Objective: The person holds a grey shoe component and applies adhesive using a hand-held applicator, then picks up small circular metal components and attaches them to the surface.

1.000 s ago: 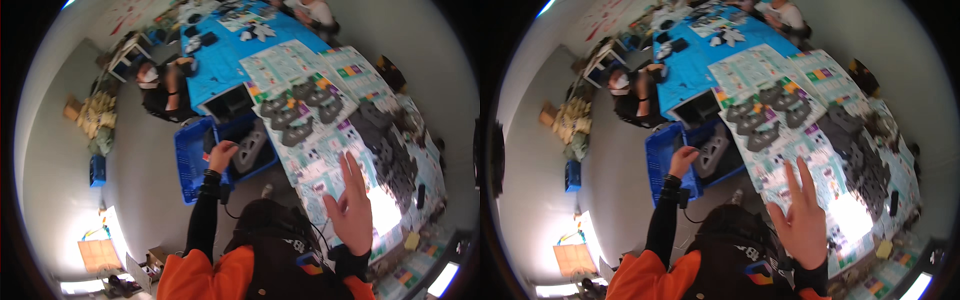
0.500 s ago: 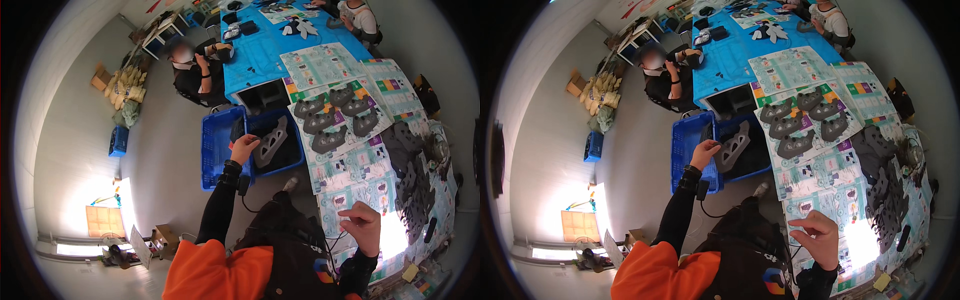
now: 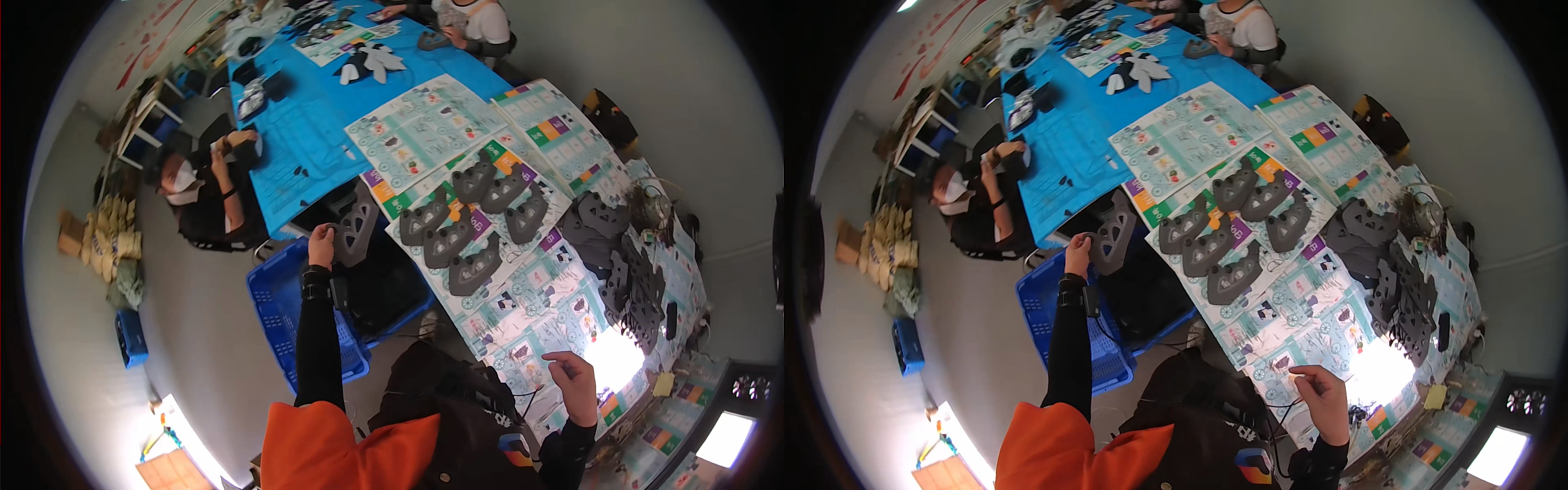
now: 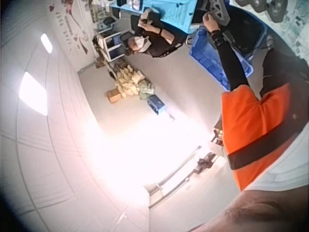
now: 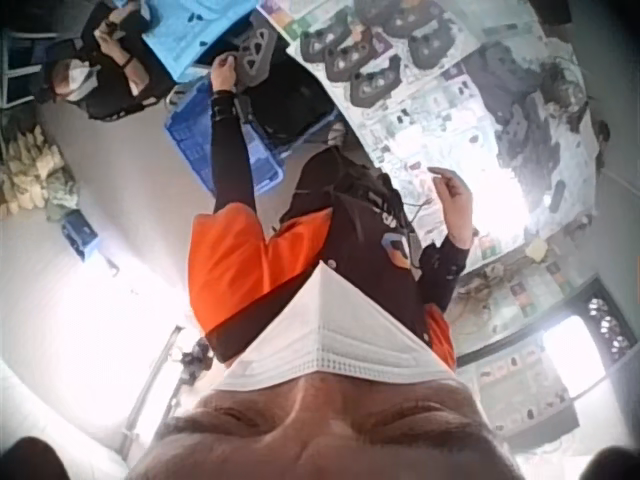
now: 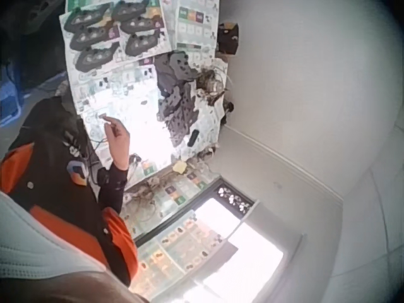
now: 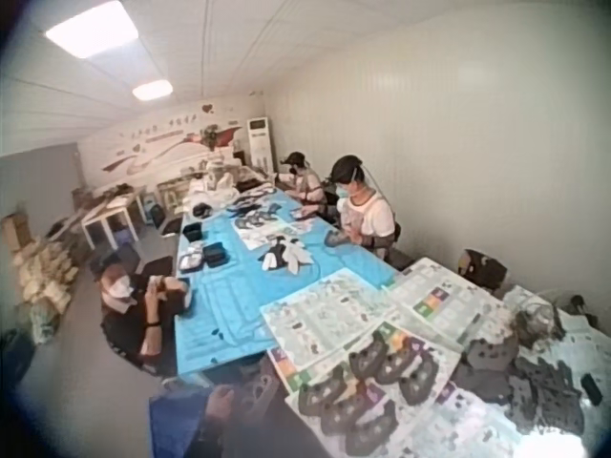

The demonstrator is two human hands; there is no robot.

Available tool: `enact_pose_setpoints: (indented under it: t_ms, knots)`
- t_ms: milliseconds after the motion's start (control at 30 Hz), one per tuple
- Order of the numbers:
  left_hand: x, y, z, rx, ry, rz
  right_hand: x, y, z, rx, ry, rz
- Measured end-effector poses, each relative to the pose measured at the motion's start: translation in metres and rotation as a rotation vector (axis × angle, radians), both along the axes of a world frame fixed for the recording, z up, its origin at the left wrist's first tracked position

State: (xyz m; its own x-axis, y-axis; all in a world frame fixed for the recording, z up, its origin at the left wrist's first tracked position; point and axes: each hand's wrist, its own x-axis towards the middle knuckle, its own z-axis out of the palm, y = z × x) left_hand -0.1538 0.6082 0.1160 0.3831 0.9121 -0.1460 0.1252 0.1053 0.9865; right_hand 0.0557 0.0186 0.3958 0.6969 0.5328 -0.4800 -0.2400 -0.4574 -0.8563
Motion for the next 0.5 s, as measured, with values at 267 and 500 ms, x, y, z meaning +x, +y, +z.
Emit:
enact_pose_setpoints:
  t_ms: [267, 500]
  knots:
    - [0.149, 0.088, -0.051, 0.104, 0.099, -0.184, -0.022, -0.004, -0.013, -0.185, -0.034, -0.276]
    - [0.247, 0.138, -0.085, 0.238, 0.2, -0.2, -0.046, -0.018, -0.002, -0.232, 0.005, -0.484]
